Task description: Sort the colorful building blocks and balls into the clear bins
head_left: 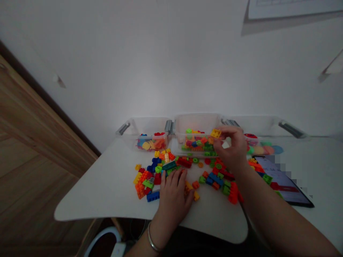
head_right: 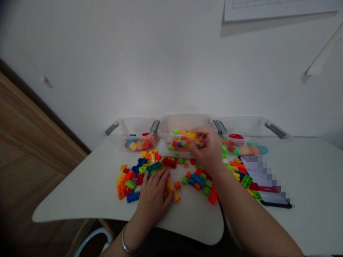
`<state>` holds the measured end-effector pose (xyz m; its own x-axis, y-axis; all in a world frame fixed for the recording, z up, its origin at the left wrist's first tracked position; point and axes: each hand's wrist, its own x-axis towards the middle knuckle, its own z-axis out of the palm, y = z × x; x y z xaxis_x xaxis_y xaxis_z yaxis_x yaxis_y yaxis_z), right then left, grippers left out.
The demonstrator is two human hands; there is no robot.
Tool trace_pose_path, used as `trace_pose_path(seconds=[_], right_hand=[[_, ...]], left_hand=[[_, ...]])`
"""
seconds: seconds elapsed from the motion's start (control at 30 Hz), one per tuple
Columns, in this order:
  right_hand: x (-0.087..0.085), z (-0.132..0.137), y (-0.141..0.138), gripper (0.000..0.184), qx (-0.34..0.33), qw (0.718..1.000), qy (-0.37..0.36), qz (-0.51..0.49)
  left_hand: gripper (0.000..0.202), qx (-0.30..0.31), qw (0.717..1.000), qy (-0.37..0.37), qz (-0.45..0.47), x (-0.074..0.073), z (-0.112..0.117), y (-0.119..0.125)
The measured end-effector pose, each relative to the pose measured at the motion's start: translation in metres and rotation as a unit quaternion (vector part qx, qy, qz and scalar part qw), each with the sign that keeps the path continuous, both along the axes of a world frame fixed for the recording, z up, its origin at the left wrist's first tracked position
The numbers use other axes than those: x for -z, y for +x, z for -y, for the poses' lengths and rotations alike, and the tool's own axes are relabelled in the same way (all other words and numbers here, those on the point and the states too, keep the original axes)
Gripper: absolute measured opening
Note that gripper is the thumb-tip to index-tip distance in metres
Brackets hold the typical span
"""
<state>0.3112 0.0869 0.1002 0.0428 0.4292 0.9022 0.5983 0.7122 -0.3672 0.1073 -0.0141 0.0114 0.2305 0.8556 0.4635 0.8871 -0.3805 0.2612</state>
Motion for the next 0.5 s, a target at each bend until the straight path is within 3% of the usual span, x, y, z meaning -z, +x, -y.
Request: trace_pose_path(seconds=[0.07,0.17,0.37,0.5], right_hand=[[0.002,-0.004,0.004,0.021,0.045,0.998,0.015,-0.036],[0.007,-0.014,0.01,0.023,0.088,0.995,-0.022,-0.04],[0.018,-0.031,0.02,0.025,0.194,0.977,-0.087,0.033],[0.024,-0.036,0.023,0.025,0.217,0.968,-0.108,0.064]], left_hand=[[0.045,0.001,1.0,-0.001,-0.001,0.0,0.0,0.0],[0.045,0.003,1.0,-0.004,-0.001,0.0,0.0,0.0],[0.045,-0.003,1.0,-0.005,-0.009,-0.001,0.0,0.0],[0.045,-0.001,1.0,-0.002,-0.019,0.0,0.0,0.0]])
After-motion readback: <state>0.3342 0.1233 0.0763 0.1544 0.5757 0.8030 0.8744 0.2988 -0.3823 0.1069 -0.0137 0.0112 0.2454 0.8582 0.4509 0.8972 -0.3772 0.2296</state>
